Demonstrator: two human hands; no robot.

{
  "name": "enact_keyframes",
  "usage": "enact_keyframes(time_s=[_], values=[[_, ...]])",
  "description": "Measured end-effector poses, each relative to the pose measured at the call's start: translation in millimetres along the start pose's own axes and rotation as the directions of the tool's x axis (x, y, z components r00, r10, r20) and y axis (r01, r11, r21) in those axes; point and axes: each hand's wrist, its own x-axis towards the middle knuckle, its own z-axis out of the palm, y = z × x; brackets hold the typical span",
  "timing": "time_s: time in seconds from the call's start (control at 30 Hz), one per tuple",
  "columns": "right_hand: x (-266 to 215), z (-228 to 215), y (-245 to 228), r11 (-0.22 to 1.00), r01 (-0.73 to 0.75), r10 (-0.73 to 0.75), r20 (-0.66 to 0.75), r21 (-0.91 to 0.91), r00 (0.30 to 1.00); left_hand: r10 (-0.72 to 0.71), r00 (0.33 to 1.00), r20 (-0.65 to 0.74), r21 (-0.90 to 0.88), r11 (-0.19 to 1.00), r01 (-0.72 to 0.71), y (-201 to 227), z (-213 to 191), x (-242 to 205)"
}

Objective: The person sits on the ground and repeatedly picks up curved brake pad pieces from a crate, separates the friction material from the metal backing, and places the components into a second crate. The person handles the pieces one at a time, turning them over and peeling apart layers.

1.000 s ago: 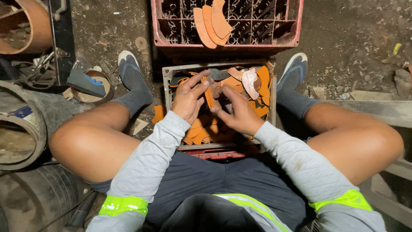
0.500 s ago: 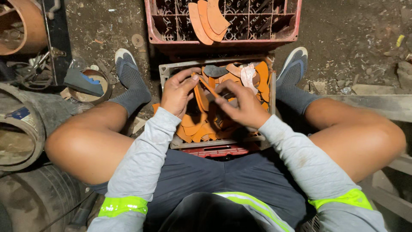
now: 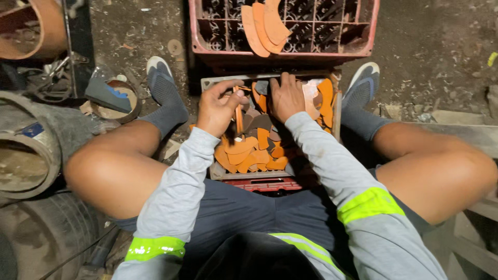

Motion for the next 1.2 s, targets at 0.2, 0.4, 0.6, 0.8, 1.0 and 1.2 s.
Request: enact_keyframes(time_s=[0.2,0.4,0.6,0.8,1.0,1.2], values=[[2,-13,-2,0.978,-0.149,0.12,0.197,0.144,0.973,-0.048,0.997,0.053,-0.086,0.995,0.052,-13,-4,8],[-10,-101,22,0.757,-0.005,-0.133,0.162,0.653,0.978,-0.055,0.998,0.004,-0.123,0.991,0.055,-16,-4,12],[-58,-158,-15,0.619,-0.196,0.173,0.112,0.76,0.979,-0.102,0.988,0.114,-0.153,0.981,0.119,-19,28,-1],[-61,-153,-49,0.673,-0.129,0.121,0.064,0.728,0.991,-0.168,0.985,0.036,-0.287,0.943,0.171,-22,52,-16],[-63,-152,-46,0.541,-0.162,0.044,0.165,0.825,0.985,-0.325,0.936,0.138,-0.359,0.864,0.353,-11,38,-15],[-50,-122,6,0.586,-0.041,-0.033,0.075,0.809,0.997,-0.224,0.968,0.116,-0.371,0.894,0.252,9,16,-4]])
